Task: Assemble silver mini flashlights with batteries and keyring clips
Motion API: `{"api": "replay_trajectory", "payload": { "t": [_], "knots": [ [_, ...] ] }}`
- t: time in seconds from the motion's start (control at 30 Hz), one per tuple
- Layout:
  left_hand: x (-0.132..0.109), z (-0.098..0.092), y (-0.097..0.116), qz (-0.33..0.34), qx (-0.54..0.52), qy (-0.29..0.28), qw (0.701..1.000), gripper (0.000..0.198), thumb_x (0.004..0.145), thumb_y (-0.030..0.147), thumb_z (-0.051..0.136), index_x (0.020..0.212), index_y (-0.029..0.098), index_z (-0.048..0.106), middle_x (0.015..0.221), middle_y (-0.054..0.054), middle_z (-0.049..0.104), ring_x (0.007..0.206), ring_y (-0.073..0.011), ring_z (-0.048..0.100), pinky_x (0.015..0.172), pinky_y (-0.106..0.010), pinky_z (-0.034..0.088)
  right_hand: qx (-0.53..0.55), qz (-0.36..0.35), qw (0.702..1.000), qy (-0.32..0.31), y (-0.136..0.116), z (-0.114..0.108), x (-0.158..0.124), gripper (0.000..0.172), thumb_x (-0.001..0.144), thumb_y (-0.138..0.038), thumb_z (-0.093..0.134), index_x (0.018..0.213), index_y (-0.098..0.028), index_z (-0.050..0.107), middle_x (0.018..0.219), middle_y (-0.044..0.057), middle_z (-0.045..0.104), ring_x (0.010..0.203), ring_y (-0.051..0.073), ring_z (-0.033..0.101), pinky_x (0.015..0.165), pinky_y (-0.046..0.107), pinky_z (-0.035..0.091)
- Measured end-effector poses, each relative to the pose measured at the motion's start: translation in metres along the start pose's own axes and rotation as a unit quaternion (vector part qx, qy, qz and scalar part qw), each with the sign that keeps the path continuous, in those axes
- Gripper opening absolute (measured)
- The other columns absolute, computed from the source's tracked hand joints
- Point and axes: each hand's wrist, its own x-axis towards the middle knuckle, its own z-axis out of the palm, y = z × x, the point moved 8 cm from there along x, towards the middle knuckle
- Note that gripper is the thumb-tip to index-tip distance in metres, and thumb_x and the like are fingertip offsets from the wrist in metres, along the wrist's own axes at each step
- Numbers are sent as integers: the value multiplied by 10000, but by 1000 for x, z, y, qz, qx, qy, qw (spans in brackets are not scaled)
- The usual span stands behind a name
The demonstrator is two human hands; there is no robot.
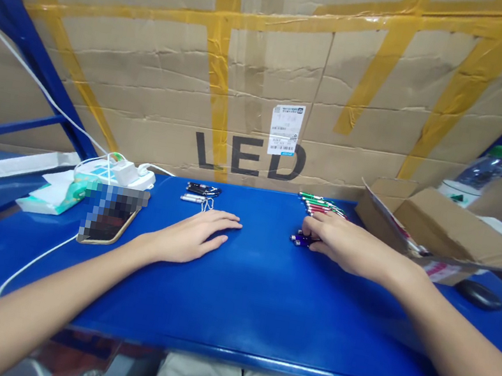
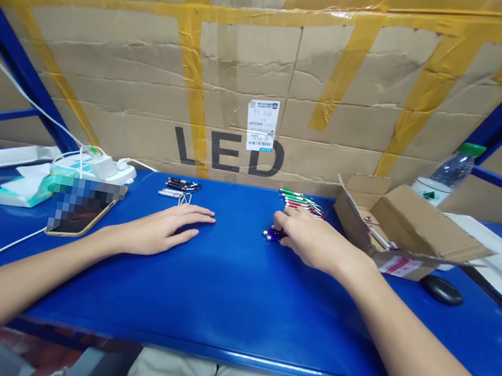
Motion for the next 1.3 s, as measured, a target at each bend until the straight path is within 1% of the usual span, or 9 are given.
{"api": "replay_trajectory", "payload": {
  "t": [0.13,0.27,0.57,0.73,0.9,1.03,1.13,1.23,1.3],
  "knots": [
    [0,0,0,0,1,-7,1000,439,1153,349,454,1568,260,563,1672,-90,537,1560,-282,495,1320,-495,386,21,19,999,-20,4,-1,-1,99,958,-192,657,949,-238,570,1034,100,696,974,304,642,838,384,441],
    [1,0,1,4,2,-8,1000,434,1152,344,459,1563,258,568,1668,-95,540,1557,-284,498,1316,-496,390,16,41,999,-29,8,-2,-3,143,952,-215,672,896,-239,542,1006,96,696,935,296,638,791,370,428],
    [-1,0,-1,-1,2,0,1000,433,1150,354,471,1566,283,569,1666,-75,545,1556,-276,502,1327,-485,378,-4,58,998,-23,6,-8,-5,178,970,-220,665,869,-244,521,948,69,707,866,267,640,733,341,388],
    [-1,1,-1,-4,5,-9,1000,438,1152,350,463,1571,269,562,1675,-78,533,1562,-270,492,1333,-487,370,-11,71,997,-19,10,-11,-7,161,963,-248,677,879,-245,540,956,62,707,861,264,652,698,330,376],
    [-1,1,-2,0,1,1,1000,431,1150,362,467,1560,283,576,1661,-80,550,1546,-277,512,1325,-498,380,-22,91,995,-41,18,-7,-9,112,958,-271,689,920,-245,587,966,59,712,880,274,670,707,329,387],
    [-1,1,-4,-1,-3,3,1000,434,1149,369,475,1563,286,575,1660,-81,551,1545,-278,511,1327,-495,376,-14,96,994,-58,13,-9,-9,94,954,-250,680,902,-238,602,980,66,719,885,268,675,697,323,392],
    [0,0,-5,-3,-9,2,1000,438,1146,380,486,1563,280,575,1656,-85,554,1541,-279,515,1329,-493,370,2,102,993,-54,6,-14,-9,110,936,-228,682,864,-236,599,941,58,718,822,245,666,679,318,389],
    [0,-1,-4,0,-14,8,1000,439,1147,396,484,1559,280,581,1653,-89,556,1541,-283,514,1324,-492,377,39,73,996,-43,-2,-16,-7,126,938,-237,673,839,-239,595,913,55,719,793,235,651,685,325,404],
    [-1,-1,-5,-1,-14,7,1000,437,1149,403,479,1555,278,585,1651,-91,557,1542,-284,513,1321,-492,381,69,55,995,-42,-5,-13,-6,107,948,-249,664,861,-245,600,903,52,724,791,239,649,686,332,415]
  ]
}}
